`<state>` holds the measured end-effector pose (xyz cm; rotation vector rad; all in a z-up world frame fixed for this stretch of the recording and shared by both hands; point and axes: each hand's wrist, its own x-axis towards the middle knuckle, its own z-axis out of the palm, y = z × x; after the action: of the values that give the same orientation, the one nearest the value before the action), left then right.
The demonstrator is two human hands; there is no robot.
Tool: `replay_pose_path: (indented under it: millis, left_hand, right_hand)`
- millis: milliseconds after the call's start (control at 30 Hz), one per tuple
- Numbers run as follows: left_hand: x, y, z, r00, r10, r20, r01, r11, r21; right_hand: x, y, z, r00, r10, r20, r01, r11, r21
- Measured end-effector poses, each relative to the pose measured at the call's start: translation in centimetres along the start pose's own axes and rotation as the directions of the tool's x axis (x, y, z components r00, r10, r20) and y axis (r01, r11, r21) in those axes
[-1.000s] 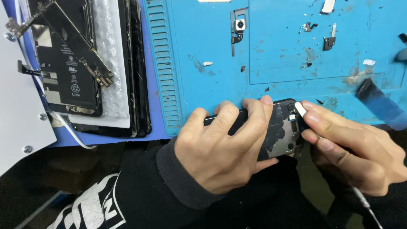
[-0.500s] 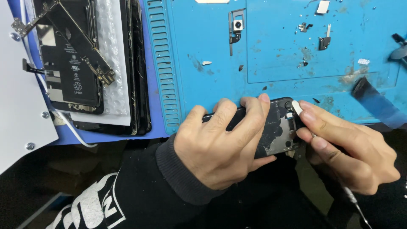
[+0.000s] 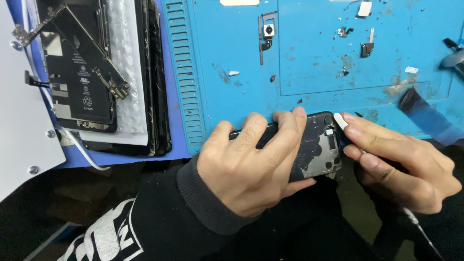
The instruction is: Repairing a smartphone by disassembling components and the back casing using specialized electronics tools on a workbench.
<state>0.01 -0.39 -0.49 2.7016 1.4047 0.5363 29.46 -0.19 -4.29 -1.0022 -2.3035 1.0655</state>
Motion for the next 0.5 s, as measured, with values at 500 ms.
replay_pose_path:
  millis: [500]
  left_hand:
    - [-1.1,0.1,1.0,1.0,0.003,0.004,-0.003,0.999,0.045]
  right_hand:
    - [2.1,-0.5,0.7,0.982,0.003,-0.188,0.018,0.994,0.112]
